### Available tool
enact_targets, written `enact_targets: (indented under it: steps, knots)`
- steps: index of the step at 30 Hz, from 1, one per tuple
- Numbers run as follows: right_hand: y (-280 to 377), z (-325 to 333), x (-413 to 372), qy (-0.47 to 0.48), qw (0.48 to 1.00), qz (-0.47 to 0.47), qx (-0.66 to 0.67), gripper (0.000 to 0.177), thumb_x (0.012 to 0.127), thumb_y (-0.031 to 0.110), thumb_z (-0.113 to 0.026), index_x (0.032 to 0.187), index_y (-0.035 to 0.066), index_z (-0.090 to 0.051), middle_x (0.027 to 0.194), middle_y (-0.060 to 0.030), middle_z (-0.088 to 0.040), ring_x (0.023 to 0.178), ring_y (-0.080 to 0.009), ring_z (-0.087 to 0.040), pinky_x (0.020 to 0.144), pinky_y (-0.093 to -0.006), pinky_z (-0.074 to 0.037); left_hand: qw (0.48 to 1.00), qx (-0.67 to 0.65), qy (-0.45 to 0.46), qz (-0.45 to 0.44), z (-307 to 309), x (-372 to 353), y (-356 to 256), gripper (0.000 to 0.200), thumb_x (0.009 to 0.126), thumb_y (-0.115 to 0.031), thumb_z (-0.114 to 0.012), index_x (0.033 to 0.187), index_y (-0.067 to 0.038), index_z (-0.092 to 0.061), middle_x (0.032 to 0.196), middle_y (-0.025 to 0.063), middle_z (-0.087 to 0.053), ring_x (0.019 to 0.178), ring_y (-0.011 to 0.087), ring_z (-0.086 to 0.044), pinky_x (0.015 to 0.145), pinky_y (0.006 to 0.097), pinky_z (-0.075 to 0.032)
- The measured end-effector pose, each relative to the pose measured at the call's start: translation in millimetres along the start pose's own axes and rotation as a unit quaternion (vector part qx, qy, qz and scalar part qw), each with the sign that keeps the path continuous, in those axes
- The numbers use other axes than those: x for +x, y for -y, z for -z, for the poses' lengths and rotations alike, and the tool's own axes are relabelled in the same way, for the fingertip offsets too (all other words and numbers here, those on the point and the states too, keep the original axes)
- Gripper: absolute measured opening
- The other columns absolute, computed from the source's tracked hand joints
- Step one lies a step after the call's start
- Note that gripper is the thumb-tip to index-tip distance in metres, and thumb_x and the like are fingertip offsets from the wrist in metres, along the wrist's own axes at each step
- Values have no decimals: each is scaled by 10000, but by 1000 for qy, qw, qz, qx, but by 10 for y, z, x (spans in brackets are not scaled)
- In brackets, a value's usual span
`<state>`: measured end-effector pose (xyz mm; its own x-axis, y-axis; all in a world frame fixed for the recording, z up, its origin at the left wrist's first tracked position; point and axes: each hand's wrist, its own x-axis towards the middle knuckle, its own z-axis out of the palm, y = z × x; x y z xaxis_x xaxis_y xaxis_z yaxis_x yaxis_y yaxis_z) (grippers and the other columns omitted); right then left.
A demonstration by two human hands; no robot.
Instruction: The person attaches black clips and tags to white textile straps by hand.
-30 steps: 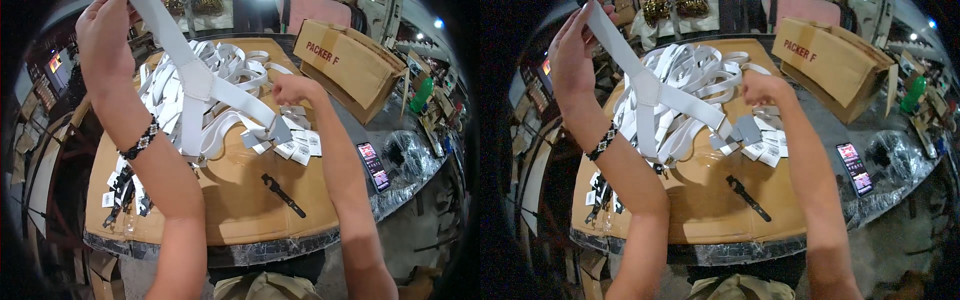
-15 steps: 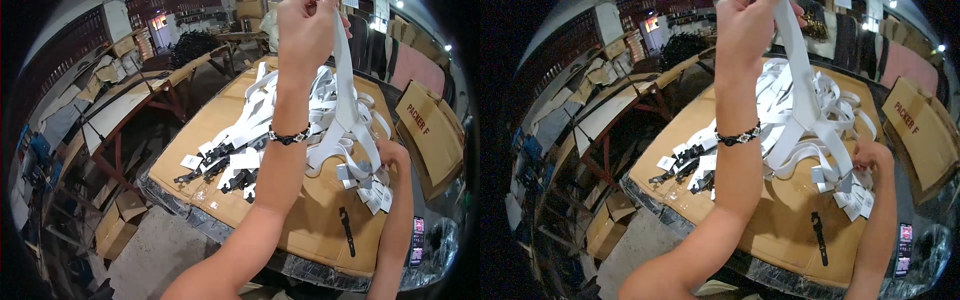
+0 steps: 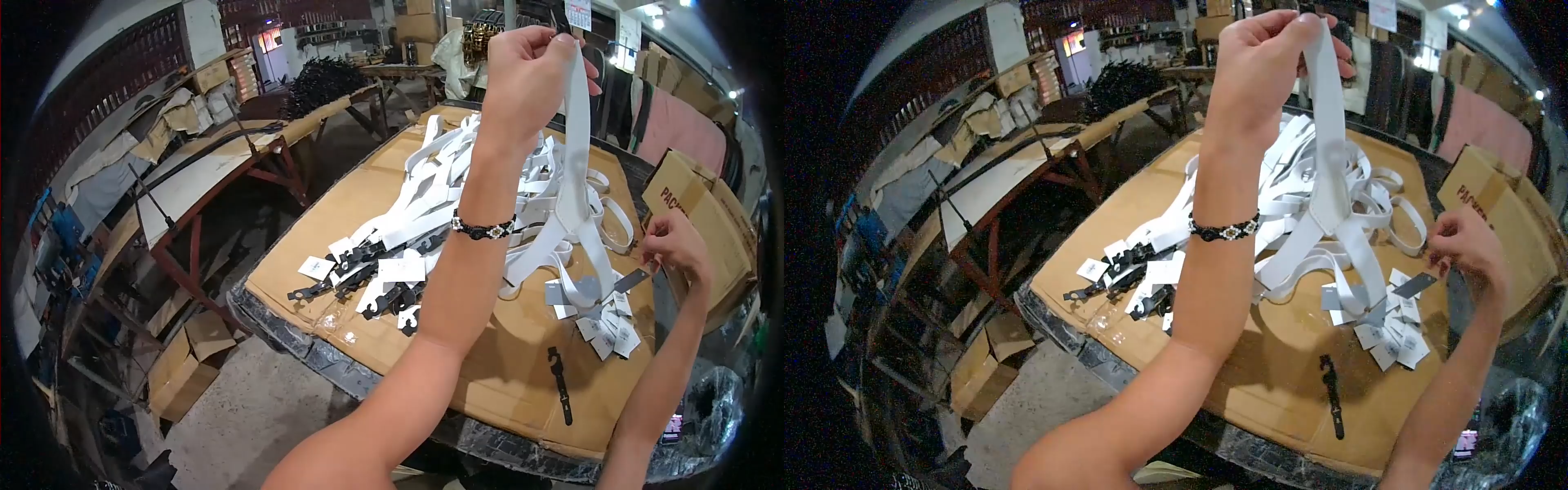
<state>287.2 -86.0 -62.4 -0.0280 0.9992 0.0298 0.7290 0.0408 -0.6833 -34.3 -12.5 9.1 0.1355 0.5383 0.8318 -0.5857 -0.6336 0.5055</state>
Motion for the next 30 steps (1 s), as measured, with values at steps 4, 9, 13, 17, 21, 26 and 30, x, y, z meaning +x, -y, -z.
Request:
enact_targets:
  steps: [4,9,13,17,21,26,30]
  knots:
    - [227,48,-223,-67,997,29,31,88,825,64,-650,848,4,-590,646,-103,-669,512,-141,-643,439,-263,-481,1000,-1,4,-17,-66,2,31,194,978,-129,-626,987,61,-668,863,185,-745,690,254,-743,677,358,-605]
    - [407,123,-380,-91,994,65,-6,78,869,101,-641,890,30,-614,672,-78,-668,527,-99,-608,456,-234,-429,997,-64,19,27,-108,10,95,312,980,-76,-575,1262,42,-507,908,206,-736,738,270,-744,685,356,-587]
    - [321,195,-379,-143,983,111,13,80,899,118,-636,920,40,-631,709,-19,-643,585,-67,-600,488,-218,-412,986,-131,25,100,-108,-20,103,424,972,-32,-540,1371,11,-404,938,222,-715,715,262,-705,675,347,-559]
    - [451,249,-479,-210,969,126,-7,112,929,154,-636,955,46,-643,746,18,-629,652,-49,-597,548,-213,-419,972,-193,44,124,-149,-5,148,435,971,-17,-527,1381,-13,-383,867,202,-662,625,236,-589,607,338,-499]
    - [557,271,-545,-285,945,162,-12,152,957,206,-638,973,55,-653,742,29,-615,667,-53,-574,617,-219,-417,964,-240,67,93,-250,-11,157,407,971,-18,-529,1351,-31,-385,825,180,-621,600,211,-518,569,330,-453]
    - [814,202,-735,-290,932,206,74,177,973,237,-663,960,63,-633,737,58,-528,700,-16,-486,642,-194,-361,964,-244,77,69,-359,-9,152,374,969,-33,-535,1315,-44,-393,806,154,-604,601,189,-501,550,312,-427]
    - [931,218,-760,-301,923,234,56,183,960,238,-685,976,61,-642,769,54,-528,743,-23,-486,676,-189,-371,959,-259,88,74,-406,-29,148,393,963,-35,-541,1323,-51,-384,794,146,-597,593,176,-486,546,301,-413]
